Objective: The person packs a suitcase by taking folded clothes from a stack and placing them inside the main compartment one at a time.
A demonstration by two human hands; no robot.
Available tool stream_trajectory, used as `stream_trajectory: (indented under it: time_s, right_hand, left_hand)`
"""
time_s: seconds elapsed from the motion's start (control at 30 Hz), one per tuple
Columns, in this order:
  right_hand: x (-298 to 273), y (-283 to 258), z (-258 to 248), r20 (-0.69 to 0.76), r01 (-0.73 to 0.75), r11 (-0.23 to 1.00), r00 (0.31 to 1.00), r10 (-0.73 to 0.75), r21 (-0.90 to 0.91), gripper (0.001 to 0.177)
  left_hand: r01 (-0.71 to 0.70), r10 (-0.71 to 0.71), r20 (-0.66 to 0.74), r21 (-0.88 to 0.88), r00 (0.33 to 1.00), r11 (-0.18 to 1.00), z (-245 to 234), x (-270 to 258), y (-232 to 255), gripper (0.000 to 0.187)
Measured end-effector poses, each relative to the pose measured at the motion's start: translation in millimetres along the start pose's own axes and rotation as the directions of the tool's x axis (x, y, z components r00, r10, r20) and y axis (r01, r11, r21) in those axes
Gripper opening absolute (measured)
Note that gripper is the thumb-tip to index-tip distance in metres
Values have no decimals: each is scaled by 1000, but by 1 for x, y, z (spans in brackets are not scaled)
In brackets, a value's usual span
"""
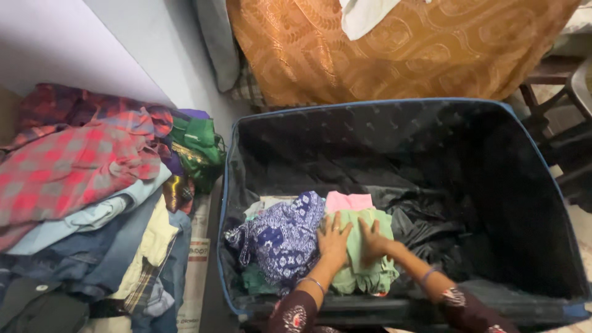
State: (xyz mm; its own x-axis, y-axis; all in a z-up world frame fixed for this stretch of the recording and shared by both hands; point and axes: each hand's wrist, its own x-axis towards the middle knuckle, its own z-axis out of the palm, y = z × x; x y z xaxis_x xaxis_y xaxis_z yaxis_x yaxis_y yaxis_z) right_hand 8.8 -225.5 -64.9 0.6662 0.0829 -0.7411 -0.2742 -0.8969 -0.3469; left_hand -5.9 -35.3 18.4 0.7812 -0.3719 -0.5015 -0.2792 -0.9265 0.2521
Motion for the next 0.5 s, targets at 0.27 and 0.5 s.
stream_trajectory:
  time_s: [0.27,0.5]
  right_hand:
    - [-10,-63,35,29,-56,887,997,78,-458,137]
    - [6,-62,53,-83,-97,854,995,63,-511,124]
  left_hand:
    - [152,-78,-201,388,977,909,99,76,-19,83]
    - [197,-181,-77,422,980,885,112,92,-16,79]
